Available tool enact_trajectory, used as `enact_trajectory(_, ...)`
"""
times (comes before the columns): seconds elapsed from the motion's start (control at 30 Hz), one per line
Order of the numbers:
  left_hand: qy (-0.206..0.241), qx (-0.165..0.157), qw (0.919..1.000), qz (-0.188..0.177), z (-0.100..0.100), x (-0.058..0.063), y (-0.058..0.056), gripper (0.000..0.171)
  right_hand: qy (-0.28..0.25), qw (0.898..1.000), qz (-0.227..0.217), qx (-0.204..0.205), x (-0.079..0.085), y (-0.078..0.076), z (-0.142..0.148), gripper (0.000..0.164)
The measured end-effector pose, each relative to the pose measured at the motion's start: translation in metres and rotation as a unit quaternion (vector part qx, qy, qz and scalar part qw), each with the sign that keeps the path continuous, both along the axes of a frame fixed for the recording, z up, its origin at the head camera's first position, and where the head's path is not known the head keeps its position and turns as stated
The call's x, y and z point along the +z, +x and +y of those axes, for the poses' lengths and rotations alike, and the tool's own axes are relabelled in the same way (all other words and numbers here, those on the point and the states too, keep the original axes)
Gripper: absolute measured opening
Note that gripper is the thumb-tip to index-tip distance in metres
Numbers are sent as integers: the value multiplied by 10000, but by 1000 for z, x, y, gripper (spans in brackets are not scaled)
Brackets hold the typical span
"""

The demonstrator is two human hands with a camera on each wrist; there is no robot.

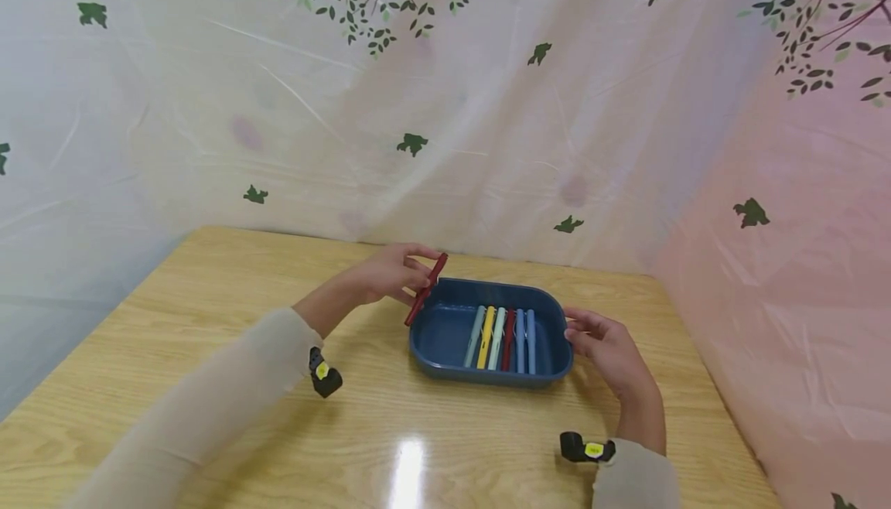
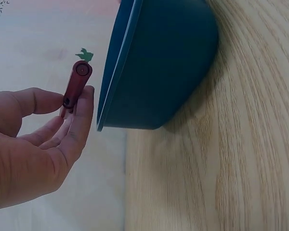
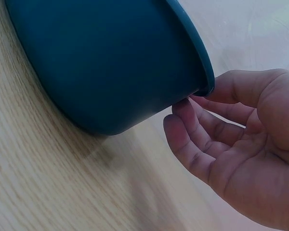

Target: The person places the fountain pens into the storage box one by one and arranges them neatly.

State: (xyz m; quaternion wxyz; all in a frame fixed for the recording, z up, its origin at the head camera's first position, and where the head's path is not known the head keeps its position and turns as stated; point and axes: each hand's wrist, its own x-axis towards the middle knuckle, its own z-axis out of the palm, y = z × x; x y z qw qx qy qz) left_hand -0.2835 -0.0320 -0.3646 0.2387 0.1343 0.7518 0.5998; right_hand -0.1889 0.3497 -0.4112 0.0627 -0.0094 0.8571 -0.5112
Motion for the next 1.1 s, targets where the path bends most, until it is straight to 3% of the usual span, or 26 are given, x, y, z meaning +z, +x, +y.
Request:
enact_trajectory(0.37,120,-64,9997,-216,22,-6,4,53,143,9999,75,-61,-5,-2,2,50)
enact_trajectory(0.7,108,-246,9996,-113,42,-12,8,54,138,9999,54,-63,-4,-2,1,49)
enact_trajectory(0.9,85,-325,9988,-349,53,-17,14,55,86,9999,27,-66,-4,-1,0,49)
enact_trajectory(1.1,80,-177,9985,-513,62,-21,19,55,5,10000,26,-46,-4,-2,1,49)
